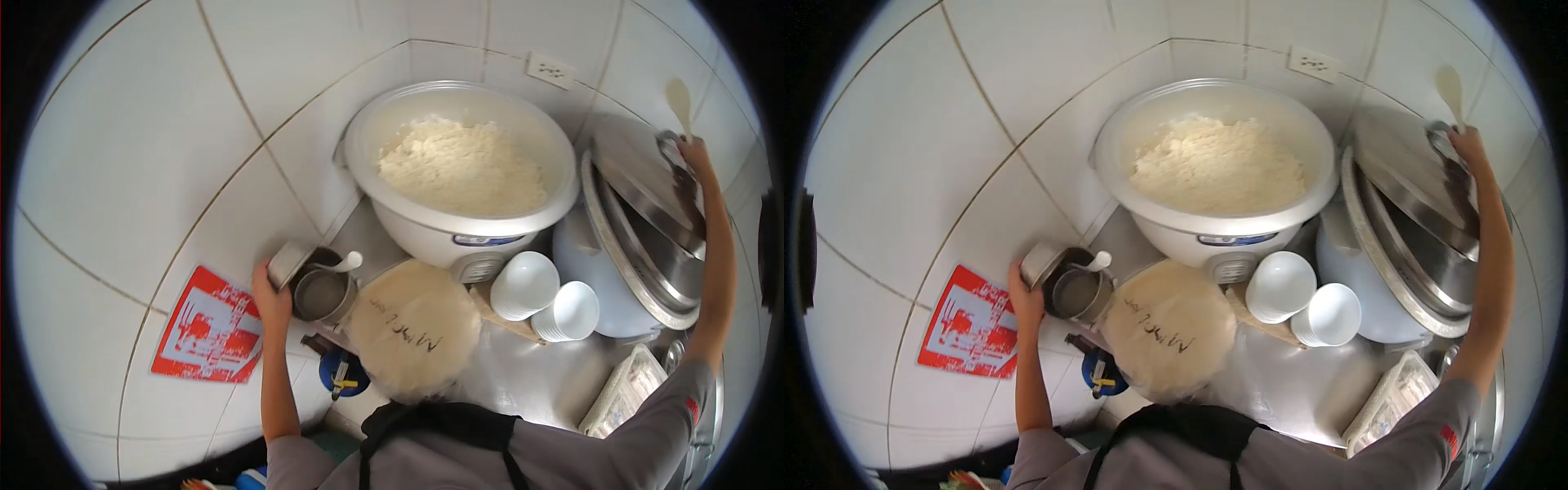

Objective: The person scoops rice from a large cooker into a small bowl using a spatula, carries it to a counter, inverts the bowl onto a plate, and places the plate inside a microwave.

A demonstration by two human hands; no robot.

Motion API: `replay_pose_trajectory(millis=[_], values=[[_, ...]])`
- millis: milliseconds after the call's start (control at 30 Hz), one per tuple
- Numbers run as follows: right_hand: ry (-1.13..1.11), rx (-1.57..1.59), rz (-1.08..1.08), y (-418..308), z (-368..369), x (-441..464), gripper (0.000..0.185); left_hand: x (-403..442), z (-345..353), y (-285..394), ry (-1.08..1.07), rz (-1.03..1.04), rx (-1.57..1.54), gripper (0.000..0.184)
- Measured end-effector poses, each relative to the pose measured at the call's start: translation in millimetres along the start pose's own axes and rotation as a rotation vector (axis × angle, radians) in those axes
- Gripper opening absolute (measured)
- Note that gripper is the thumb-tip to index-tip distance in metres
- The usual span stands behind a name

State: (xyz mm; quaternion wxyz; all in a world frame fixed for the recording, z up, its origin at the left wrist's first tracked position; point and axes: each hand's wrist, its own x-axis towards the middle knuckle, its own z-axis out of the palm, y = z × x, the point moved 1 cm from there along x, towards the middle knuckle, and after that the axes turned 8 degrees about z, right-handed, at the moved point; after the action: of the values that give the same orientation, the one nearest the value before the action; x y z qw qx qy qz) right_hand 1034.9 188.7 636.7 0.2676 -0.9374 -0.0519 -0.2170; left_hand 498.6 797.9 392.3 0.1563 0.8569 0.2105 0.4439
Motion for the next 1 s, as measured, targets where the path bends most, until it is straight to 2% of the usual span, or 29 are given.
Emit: replay_pose_trajectory(millis=[33,100,167,300,433,533,633,667,767,800,867,933,1000], values=[[-0.031,0.028,-0.008,19.5,4.1,9.8,0.025,-0.3,1.4,-5.5,0.063,-0.04,-0.06,0.041],[-0.016,-0.162,-0.072,57.5,14.0,40.9,0.024,3.2,-1.4,-7.3,0.026,-0.003,-0.001,0.04],[-0.127,0.021,0.009,64.8,23.5,35.8,0.025,9.5,-9.6,3.9,0.116,-0.105,-0.085,0.038],[-0.243,0.027,0.062,91.7,36.7,56.2,0.028,17.6,-15.5,7.8,0.142,-0.268,-0.357,0.037],[-0.186,-0.102,0.123,87.8,38.5,59.5,0.031,25.8,-15.5,20.6,0.231,-0.087,-0.075,0.045],[-0.251,-0.026,0.123,60.9,27.6,38.4,0.034,31.2,4.9,15.3,0.189,0.214,0.085,0.051],[-0.189,-0.05,0.203,57.8,28.0,34.7,0.034,30.4,21.5,13.5,-0.26,0.376,0.289,0.051],[-0.292,-0.06,0.181,58.7,25.0,39.5,0.036,27.9,23.9,4.7,-0.154,0.453,0.329,0.052],[-0.198,-0.162,0.248,22.2,11.0,11.1,0.042,28.2,24.1,-0.2,-0.013,0.091,0.204,0.052],[-0.047,-0.235,0.034,59.0,18.4,47.7,0.045,34.2,22.9,10.2,0.049,0.031,0.082,0.048],[0.368,-0.474,-0.349,132.4,32.1,117.7,0.051,46.4,24.7,13.4,0.03,-0.085,-0.039,0.044],[0.474,-0.233,-0.345,8.2,18.1,42.1,0.047,57.5,24.0,13.9,-0.003,-0.128,-0.067,0.042],[0.353,-0.016,-0.378,-112.9,30.6,-38.7,0.044,63.7,21.4,16.4,-0.063,-0.1,0.0,0.04]])
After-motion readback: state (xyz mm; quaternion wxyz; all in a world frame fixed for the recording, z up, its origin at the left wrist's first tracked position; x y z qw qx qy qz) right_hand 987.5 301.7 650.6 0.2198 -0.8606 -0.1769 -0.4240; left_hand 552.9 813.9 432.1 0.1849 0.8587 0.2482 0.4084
